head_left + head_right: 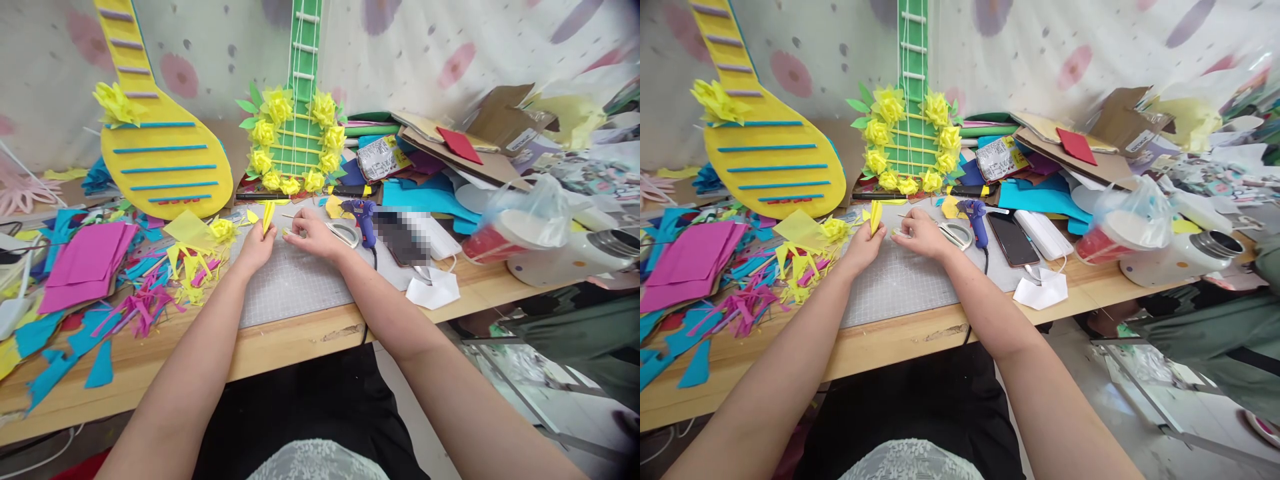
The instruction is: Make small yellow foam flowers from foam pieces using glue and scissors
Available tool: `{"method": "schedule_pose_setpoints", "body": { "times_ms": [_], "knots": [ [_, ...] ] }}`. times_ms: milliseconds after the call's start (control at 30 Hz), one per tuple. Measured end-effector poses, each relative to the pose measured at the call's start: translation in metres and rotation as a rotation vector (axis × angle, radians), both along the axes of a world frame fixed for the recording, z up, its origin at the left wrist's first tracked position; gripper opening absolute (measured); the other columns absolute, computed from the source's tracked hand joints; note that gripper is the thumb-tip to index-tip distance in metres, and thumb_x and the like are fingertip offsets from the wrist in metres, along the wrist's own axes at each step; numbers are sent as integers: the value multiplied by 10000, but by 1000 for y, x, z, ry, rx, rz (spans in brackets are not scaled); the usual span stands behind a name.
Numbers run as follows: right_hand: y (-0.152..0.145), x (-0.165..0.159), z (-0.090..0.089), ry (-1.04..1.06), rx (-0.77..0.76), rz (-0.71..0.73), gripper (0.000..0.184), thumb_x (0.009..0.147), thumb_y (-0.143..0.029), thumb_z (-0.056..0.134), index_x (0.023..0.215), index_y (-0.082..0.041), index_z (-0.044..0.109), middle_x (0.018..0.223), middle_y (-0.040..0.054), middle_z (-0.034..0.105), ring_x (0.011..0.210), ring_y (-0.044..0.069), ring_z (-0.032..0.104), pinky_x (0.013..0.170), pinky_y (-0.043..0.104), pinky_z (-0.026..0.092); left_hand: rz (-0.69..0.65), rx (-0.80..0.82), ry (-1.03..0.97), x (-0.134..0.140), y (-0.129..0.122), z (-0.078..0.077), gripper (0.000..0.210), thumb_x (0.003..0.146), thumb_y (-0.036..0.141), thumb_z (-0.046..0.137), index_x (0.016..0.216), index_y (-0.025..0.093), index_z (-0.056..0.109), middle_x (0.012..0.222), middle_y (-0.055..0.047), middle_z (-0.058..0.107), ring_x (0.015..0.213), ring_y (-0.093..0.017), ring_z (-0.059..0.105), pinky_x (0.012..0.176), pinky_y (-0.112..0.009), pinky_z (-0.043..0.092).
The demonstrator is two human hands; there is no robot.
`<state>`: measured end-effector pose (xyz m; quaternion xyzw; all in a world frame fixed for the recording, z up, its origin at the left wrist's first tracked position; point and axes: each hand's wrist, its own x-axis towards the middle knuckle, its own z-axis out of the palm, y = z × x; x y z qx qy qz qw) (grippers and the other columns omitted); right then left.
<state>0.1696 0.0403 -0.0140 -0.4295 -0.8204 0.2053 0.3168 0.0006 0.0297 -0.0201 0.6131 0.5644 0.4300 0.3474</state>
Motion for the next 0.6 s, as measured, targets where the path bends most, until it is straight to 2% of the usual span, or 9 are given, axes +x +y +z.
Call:
{"method": "schedule_pose_setpoints", "body": {
  "times_ms": [200,333,467,600],
  "knots": [
    [1,3,1,15,-99,-38,353,726,-430,594,592,-194,369,835,26,432,745,132,447,753,314,396,-2,-34,-60,2,-5,7,151,751,104,572,678,191,474,584,39,419,581,-127,388,603,-239,294],
    [2,1,0,42,-103,-105,270,703,-400,617,711,-191,445,843,21,468,748,137,453,739,310,406,3,-28,-72,3,-6,7,149,747,93,577,684,188,481,603,34,435,598,-129,400,618,-238,296],
    [1,1,-2,50,-113,-74,242,748,-307,579,963,-205,538,1023,47,509,883,158,506,823,329,416,-2,-22,-42,3,-5,4,125,769,113,556,707,190,479,630,27,451,620,-136,423,632,-241,310],
    [3,1,-4,7,-94,-50,128,789,-255,545,879,-200,617,1014,57,515,986,177,513,931,362,374,2,-35,-38,3,-4,3,126,768,107,558,710,189,483,628,27,452,618,-134,416,633,-242,314]
  ]
}}
